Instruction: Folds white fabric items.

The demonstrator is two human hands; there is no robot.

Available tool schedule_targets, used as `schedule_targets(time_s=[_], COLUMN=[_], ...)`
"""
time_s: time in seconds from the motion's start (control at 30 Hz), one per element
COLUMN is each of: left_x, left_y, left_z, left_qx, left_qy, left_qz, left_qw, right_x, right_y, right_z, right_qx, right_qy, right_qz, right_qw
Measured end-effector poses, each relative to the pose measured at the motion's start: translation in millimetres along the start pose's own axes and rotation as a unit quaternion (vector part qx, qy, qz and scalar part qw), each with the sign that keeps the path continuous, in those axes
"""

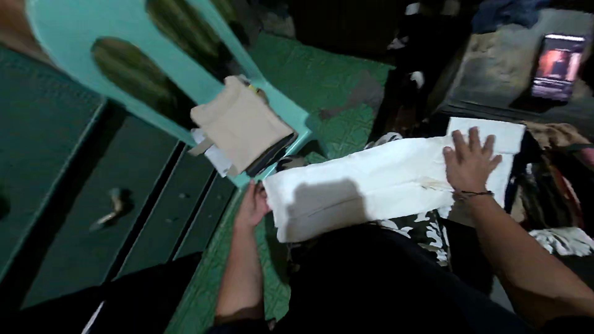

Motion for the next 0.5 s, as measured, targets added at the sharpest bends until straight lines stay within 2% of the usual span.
schedule_targets(time_s=[0.1,0.17,0.27,0.33,0.4,0.5], left_x=[-20,-35,-40,-41,-37,-24], left_y=[7,11,5,2,-2,-11], left_z=[10,15,30,37,44,55], left_qx=[-0.059,-0.067,-0.066,-0.053,-0.043,-0.019], left_qy=[0.023,0.03,0.041,0.05,0.034,-0.024], left_qz=[-0.038,-0.034,0.0,0.014,0.03,0.05], left_qw=[0.997,0.997,0.997,0.997,0.998,0.998], right_x=[-17,-36,-82,-125,-175,-232], right_y=[16,26,31,31,28,2], right_z=[3,5,12,26,51,86], right_qx=[0.006,0.025,0.026,-0.037,-0.152,-0.349], right_qy=[-0.011,0.002,0.129,0.205,0.238,0.234], right_qz=[-0.078,-0.098,-0.172,-0.275,-0.37,-0.49], right_qw=[0.997,0.995,0.976,0.939,0.885,0.764])
Point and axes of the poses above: each hand's wrist, its own z-axis away from the middle knuckle, its own y-axis out of the back of the hand, x = y × z, the point moved 1 cm from there along -z, towards the middle knuckle, and after that the axes turned 10 degrees about -x, right-handed, at the moved point
